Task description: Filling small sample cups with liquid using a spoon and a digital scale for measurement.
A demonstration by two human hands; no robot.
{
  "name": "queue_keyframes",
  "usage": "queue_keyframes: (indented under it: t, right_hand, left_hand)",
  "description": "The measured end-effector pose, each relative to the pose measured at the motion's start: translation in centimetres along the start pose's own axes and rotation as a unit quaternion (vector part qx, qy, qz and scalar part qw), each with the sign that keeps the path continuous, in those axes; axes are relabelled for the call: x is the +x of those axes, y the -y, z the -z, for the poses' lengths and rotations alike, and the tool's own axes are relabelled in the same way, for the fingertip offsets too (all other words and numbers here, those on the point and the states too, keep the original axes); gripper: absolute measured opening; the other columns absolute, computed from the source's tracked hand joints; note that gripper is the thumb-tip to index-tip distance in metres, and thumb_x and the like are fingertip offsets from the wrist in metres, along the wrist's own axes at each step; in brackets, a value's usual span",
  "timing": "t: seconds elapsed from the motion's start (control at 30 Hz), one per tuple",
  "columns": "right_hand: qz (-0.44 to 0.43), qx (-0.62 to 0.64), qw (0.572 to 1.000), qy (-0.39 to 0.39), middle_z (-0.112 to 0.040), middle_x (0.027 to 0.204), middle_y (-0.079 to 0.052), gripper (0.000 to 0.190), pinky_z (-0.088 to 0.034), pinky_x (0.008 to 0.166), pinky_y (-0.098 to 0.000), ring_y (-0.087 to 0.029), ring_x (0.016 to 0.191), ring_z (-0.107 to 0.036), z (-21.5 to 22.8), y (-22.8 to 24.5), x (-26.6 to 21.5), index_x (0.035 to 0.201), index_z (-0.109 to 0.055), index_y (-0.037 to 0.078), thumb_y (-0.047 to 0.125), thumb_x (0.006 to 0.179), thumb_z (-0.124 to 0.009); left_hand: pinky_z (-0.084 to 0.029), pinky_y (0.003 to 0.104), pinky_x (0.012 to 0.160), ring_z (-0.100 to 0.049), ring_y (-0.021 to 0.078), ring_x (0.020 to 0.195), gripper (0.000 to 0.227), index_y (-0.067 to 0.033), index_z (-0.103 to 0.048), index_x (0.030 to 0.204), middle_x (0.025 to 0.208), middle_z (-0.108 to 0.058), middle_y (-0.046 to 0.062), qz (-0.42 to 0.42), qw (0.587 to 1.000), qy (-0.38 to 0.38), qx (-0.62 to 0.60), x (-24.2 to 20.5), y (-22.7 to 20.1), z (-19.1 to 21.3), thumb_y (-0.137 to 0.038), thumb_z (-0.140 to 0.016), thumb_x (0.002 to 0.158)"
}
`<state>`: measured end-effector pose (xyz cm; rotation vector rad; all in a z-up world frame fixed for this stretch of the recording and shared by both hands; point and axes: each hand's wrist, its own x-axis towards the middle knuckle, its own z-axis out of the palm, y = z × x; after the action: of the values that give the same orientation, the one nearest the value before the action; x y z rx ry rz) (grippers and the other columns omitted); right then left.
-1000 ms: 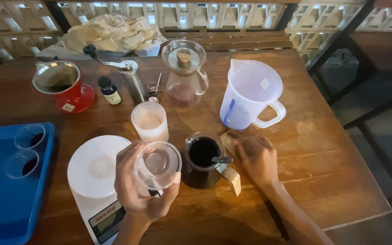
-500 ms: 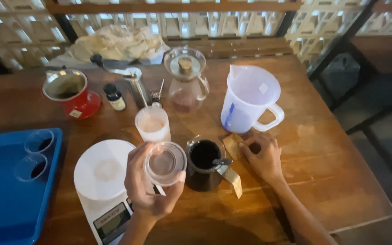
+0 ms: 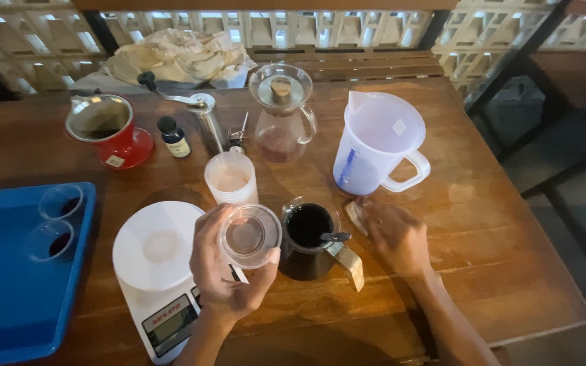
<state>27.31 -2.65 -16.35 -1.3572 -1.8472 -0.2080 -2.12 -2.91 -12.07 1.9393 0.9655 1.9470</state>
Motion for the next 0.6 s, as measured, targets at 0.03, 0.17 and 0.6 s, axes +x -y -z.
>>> queue_keyframes:
  t: [0.03, 0.17, 0.6]
  right_hand:
    - [0.028, 0.021, 0.999, 0.016, -0.078, 0.104, -0.014, 0.012, -0.062, 0.084, -0.0386, -0.029, 0.096, -0.075, 0.0, 0.6, 0.4, 0.102, -0.076, -0.002, 0.002, 0.095, -0.068]
    - [0.062, 0.027, 0.990, 0.122, -0.073, 0.127, -0.013, 0.032, -0.050, 0.111, -0.0407, -0.031, 0.126, -0.065, -1.0, -0.3, -0.6, 0.122, -0.071, 0.003, 0.018, 0.094, -0.069]
    - [-0.091, 0.228, 0.969, -0.030, -0.074, 0.117, -0.016, 0.069, -0.052, 0.107, -0.0394, -0.028, 0.115, -0.070, 2.6, 4.4, -0.8, 0.115, -0.070, 0.000, 0.062, 0.096, -0.047]
  left_hand:
    - [-0.055, 0.039, 0.102, -0.064, 0.0308, 0.116, 0.069, 0.0004, -0.051, 0.135, 0.127, -0.061, 0.018, -0.001, 1.000, 0.004, 0.004, 0.0, 0.0, 0.1, -0.024, -0.079, 0.078]
    - [-0.053, 0.038, 0.100, -0.066, 0.0307, 0.111, 0.059, 0.0020, -0.054, 0.132, 0.123, -0.064, 0.019, 0.022, 1.000, 0.015, -0.012, 0.9, -1.0, -0.1, -0.023, -0.070, 0.081]
    - [-0.054, 0.039, 0.101, -0.067, 0.0279, 0.107, 0.070, -0.0001, -0.033, 0.140, 0.116, -0.063, 0.022, 0.089, 0.979, 0.017, -0.181, -0.6, -0.1, -0.1, -0.009, -0.068, 0.081]
